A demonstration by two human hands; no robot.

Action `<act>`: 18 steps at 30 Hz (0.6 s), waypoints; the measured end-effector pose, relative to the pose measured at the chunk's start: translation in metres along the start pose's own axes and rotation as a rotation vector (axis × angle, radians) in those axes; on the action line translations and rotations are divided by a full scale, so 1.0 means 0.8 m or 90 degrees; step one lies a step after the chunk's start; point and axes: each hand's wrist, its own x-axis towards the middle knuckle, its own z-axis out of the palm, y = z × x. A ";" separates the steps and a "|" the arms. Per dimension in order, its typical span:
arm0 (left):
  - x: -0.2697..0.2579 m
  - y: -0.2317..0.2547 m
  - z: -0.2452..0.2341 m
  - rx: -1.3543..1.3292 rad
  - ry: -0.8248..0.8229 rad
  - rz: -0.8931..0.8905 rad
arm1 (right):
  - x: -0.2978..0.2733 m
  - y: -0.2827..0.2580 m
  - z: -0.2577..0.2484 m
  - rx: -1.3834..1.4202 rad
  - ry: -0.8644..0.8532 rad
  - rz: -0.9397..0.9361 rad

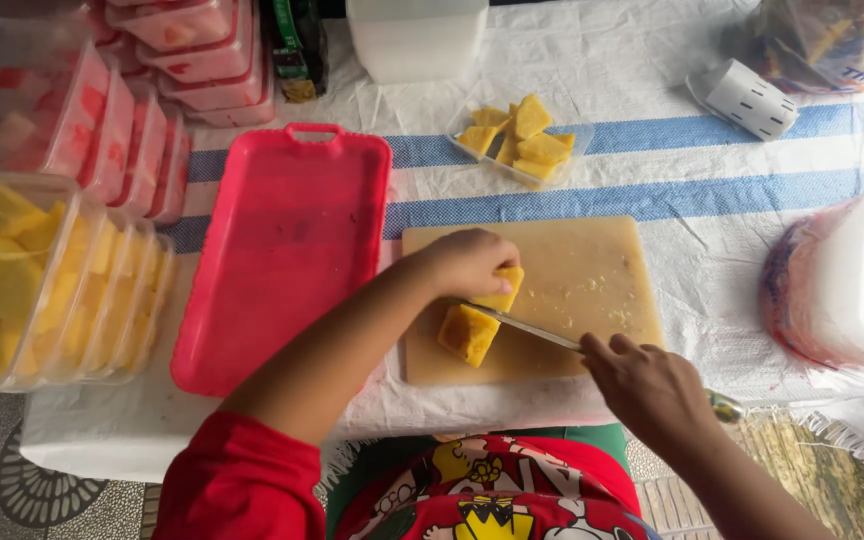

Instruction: Cutting pineapple into chunks and labeling plastic containers filled with fruit

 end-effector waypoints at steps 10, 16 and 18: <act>0.071 -0.065 -0.061 -0.369 0.112 0.044 | -0.006 0.040 0.028 0.081 0.039 0.067; 0.147 -0.094 -0.089 -0.548 0.441 -0.223 | 0.027 0.017 0.022 0.042 0.120 0.077; 0.162 -0.114 -0.088 -0.125 0.438 -0.315 | 0.022 0.015 0.015 0.097 0.162 0.072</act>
